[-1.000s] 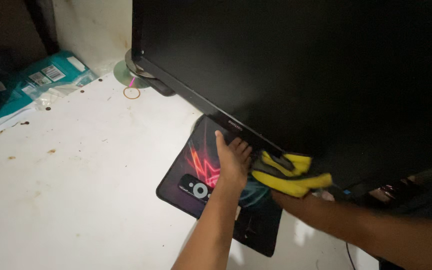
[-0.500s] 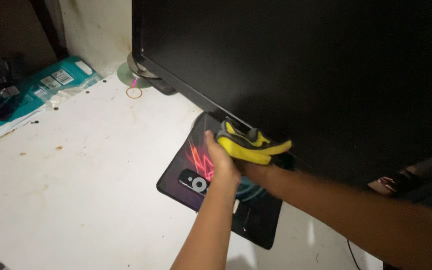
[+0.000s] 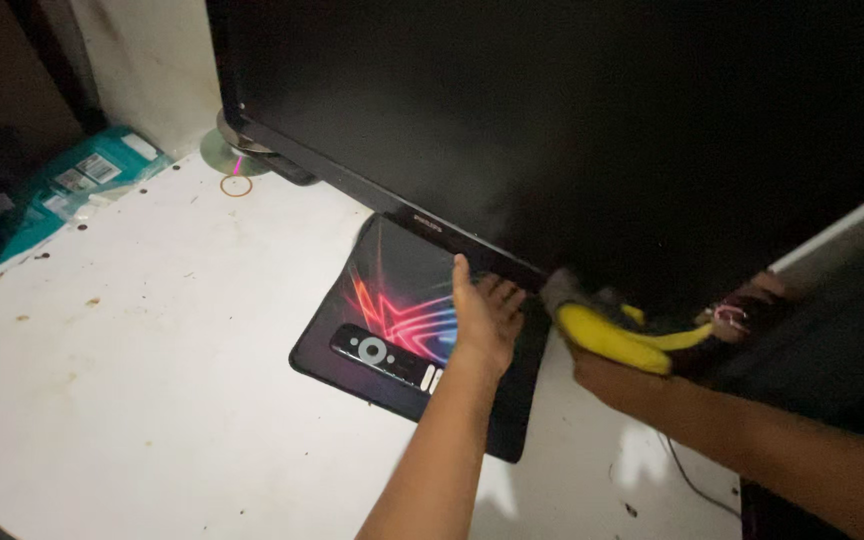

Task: The person wipes the front screen, side edges, and rear housing of a computer monitor with a cloth.

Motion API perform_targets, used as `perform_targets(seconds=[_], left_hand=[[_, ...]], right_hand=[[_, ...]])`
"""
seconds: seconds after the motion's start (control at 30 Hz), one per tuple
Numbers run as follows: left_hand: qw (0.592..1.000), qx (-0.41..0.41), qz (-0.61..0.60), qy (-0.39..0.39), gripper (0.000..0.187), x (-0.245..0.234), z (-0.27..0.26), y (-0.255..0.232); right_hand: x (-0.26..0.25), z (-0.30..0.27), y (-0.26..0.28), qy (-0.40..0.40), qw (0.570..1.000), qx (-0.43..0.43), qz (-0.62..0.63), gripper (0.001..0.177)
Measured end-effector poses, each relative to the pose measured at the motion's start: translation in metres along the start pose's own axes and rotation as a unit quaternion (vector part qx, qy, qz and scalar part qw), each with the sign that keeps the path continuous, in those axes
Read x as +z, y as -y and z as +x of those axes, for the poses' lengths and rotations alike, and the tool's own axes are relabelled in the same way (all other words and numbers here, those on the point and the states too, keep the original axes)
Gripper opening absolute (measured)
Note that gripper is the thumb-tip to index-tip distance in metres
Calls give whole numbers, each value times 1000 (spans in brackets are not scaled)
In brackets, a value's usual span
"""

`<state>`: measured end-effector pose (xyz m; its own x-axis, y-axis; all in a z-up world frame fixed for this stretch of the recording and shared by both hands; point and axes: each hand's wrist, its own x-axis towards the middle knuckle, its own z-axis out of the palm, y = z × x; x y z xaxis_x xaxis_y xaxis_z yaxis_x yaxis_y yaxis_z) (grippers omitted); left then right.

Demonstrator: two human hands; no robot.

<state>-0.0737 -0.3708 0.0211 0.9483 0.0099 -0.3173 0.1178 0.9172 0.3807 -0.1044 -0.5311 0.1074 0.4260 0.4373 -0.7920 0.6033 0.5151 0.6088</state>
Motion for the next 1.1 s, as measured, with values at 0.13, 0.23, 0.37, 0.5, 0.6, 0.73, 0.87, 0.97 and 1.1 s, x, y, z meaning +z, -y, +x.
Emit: perform_targets(seconds=[0.13, 0.23, 0.37, 0.5, 0.6, 0.73, 0.87, 0.97, 1.1], left_hand=[[997, -21, 66, 24, 111, 14, -18, 16], [993, -55, 108, 4, 110, 28, -31, 21], [991, -62, 118, -22, 110, 33, -31, 30], [990, -55, 131, 0, 115, 39, -19, 41], [986, -70, 148, -8, 114, 50, -20, 45], [978, -76, 192, -30, 109, 61, -31, 46], [982, -95, 161, -22, 112, 68, -31, 55], [982, -118, 147, -19, 114, 78, -37, 63], [966, -123, 217, -65, 101, 104, -57, 66]], right_hand=[[-2, -39, 2, -59, 980, 79, 173, 34], [2, -39, 10, -241, 920, 175, 256, 34], [3, -3, 7, -273, 922, 222, 162, 41], [17, 3, 11, -164, 957, 211, 114, 42], [34, -18, 32, -121, 969, 186, 111, 42], [54, -55, 59, -75, 970, 173, 154, 43], [71, -69, 86, -204, 863, 278, 370, 39], [74, -54, 92, -407, 752, 356, 377, 37], [86, -38, 70, -341, 827, 285, 344, 44]])
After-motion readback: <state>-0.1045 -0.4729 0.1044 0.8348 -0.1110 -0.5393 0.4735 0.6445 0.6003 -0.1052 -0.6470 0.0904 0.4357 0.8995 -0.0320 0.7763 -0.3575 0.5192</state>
